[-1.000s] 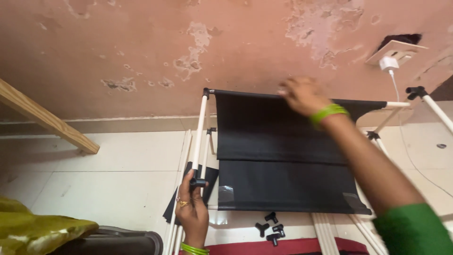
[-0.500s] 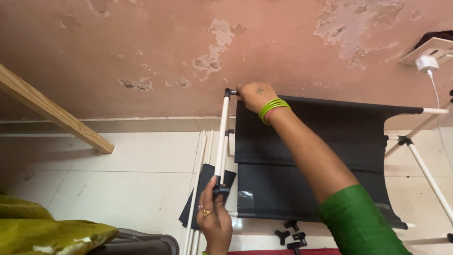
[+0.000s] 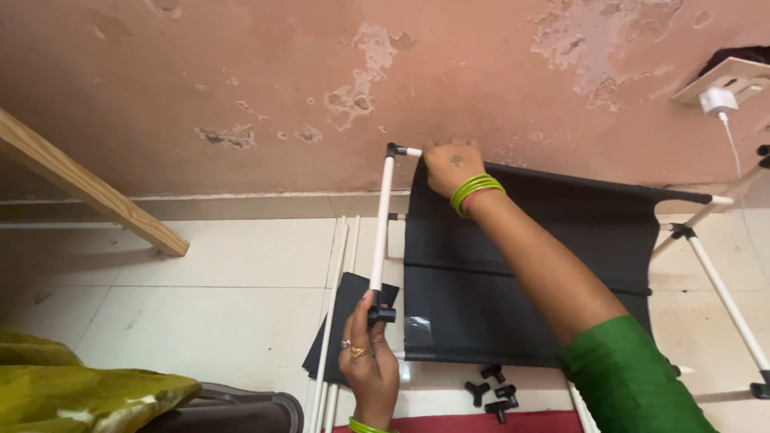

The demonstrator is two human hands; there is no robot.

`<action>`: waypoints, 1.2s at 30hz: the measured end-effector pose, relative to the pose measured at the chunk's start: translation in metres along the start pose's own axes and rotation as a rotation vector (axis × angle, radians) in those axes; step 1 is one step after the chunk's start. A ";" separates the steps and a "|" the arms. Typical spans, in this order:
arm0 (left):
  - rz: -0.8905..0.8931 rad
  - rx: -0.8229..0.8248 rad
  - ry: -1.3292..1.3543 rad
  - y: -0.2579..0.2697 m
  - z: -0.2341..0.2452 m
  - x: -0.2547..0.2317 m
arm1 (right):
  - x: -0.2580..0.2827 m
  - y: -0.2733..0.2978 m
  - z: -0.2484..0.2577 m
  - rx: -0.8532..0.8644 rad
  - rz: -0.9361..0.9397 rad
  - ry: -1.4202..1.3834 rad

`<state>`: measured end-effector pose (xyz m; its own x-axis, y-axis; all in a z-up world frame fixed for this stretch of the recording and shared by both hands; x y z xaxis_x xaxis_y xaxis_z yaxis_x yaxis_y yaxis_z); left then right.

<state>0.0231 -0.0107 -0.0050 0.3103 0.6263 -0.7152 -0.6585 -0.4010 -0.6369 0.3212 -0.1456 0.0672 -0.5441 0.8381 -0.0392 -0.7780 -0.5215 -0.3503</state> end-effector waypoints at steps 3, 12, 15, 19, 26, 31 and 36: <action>0.175 0.024 0.060 0.001 0.002 0.003 | 0.007 -0.007 0.004 -0.061 0.101 -0.156; 0.049 0.003 0.047 0.001 0.002 0.002 | 0.011 -0.025 0.001 0.079 -0.042 -0.352; 0.106 0.037 0.061 0.000 0.002 0.003 | 0.006 -0.025 -0.006 0.013 -0.005 -0.377; 0.078 0.022 0.032 0.001 0.000 0.002 | 0.007 -0.021 -0.011 -0.098 0.033 -0.313; 0.090 0.009 0.016 0.000 0.002 0.005 | 0.009 -0.016 0.002 -0.112 0.146 -0.152; 0.079 0.002 0.010 0.002 0.001 0.005 | -0.001 -0.023 -0.001 0.019 0.143 -0.126; 0.094 0.000 -0.006 0.001 -0.001 0.003 | -0.018 -0.046 -0.007 0.085 0.242 -0.512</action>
<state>0.0240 -0.0097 -0.0086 0.2430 0.5897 -0.7702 -0.6842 -0.4586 -0.5670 0.3692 -0.1355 0.0773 -0.7760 0.5202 0.3568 -0.6236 -0.7174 -0.3105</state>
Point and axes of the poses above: each hand's wrist, its own y-axis away from the middle knuckle, its own z-axis out of the back of the hand, x = y × z, the point moved 1 cm from there along -y, towards the middle knuckle, and after that the axes turned 6 degrees about z, right-handed, at the moved point
